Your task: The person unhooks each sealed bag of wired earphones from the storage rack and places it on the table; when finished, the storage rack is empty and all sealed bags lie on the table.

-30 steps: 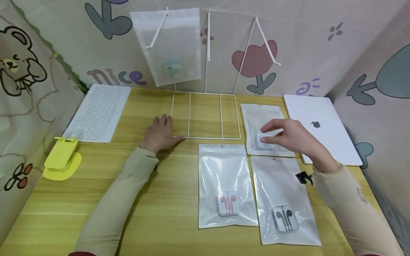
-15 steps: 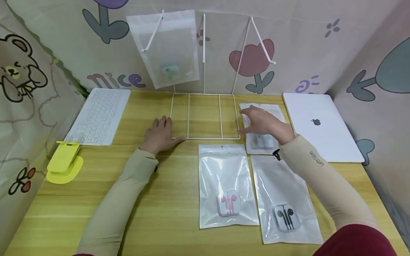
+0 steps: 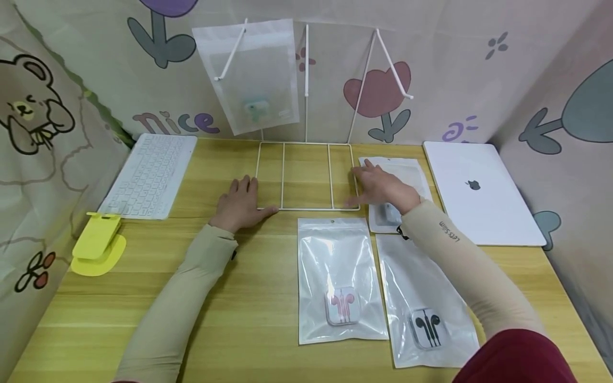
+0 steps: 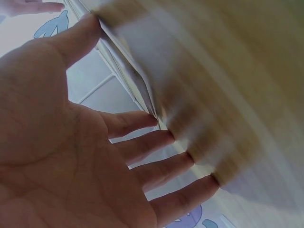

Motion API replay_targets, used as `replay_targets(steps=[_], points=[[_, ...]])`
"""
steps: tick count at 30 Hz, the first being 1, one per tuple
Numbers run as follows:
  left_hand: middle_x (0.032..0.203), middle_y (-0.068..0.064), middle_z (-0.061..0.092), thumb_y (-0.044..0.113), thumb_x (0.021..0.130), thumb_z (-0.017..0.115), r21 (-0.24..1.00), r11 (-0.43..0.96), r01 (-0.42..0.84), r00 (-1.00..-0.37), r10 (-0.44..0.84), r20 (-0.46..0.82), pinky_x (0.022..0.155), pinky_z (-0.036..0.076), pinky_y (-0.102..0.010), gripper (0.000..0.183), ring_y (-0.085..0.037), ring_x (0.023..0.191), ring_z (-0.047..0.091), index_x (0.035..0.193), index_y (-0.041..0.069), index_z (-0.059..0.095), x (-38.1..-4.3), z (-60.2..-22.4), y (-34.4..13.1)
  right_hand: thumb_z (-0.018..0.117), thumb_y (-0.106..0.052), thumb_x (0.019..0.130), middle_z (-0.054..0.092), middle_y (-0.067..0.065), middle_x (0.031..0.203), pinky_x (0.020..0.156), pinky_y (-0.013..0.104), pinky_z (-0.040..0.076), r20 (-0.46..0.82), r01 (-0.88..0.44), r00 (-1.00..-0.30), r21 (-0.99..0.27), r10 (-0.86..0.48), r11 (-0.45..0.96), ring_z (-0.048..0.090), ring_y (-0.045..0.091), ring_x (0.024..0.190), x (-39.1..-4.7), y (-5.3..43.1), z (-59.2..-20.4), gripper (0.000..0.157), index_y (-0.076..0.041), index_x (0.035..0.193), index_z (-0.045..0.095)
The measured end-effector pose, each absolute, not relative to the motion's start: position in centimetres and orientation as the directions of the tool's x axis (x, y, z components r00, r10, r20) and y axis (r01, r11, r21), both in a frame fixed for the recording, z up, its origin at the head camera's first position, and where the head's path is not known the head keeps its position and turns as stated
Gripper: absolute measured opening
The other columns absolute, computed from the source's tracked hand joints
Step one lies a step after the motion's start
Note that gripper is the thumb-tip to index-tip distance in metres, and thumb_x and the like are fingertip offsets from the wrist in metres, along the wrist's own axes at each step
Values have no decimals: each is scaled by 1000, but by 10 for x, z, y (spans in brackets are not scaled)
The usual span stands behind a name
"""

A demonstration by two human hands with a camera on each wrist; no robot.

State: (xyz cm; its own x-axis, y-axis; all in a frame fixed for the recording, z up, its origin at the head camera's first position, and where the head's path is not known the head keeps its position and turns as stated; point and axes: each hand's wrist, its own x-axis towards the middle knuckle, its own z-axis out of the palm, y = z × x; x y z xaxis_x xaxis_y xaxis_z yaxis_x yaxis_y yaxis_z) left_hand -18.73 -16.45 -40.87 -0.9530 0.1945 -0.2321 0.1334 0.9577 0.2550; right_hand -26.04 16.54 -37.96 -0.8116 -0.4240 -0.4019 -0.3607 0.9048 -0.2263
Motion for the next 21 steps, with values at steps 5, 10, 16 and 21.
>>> replay_targets(steps=[5,10,16,21], points=[[155,-30,20,60,93,56,255,958,134,-953,195,-230,98,33,-69,95,-50,140,17,151,-9,23,-187,-408,-164,76,-62,77,15,19,161,113,57,17,-417,-347,-816,-200,-400,916,5,43,146,-258,164,-387,109,1,153,29],[155,-30,19,60,93,56,263,956,126,-951,193,-243,99,32,-69,96,-50,141,16,151,-9,22,-187,-408,-164,76,-60,77,13,20,161,112,57,22,-405,-355,-823,-179,-398,918,10,48,144,-257,163,-392,108,3,152,31],[153,-32,22,59,93,56,270,954,129,-938,206,-280,100,34,-66,95,-51,139,21,149,-11,24,-193,-403,-165,78,-60,76,14,20,161,111,59,24,-391,-353,-834,-165,-390,921,10,47,144,-257,162,-393,106,2,151,35],[149,-36,27,53,95,57,320,940,116,-921,223,-320,104,32,-63,89,-53,134,29,145,-16,28,-205,-387,-170,78,-59,76,15,20,161,110,60,25,-381,-353,-840,-159,-387,922,11,48,144,-255,162,-392,104,2,150,36]])
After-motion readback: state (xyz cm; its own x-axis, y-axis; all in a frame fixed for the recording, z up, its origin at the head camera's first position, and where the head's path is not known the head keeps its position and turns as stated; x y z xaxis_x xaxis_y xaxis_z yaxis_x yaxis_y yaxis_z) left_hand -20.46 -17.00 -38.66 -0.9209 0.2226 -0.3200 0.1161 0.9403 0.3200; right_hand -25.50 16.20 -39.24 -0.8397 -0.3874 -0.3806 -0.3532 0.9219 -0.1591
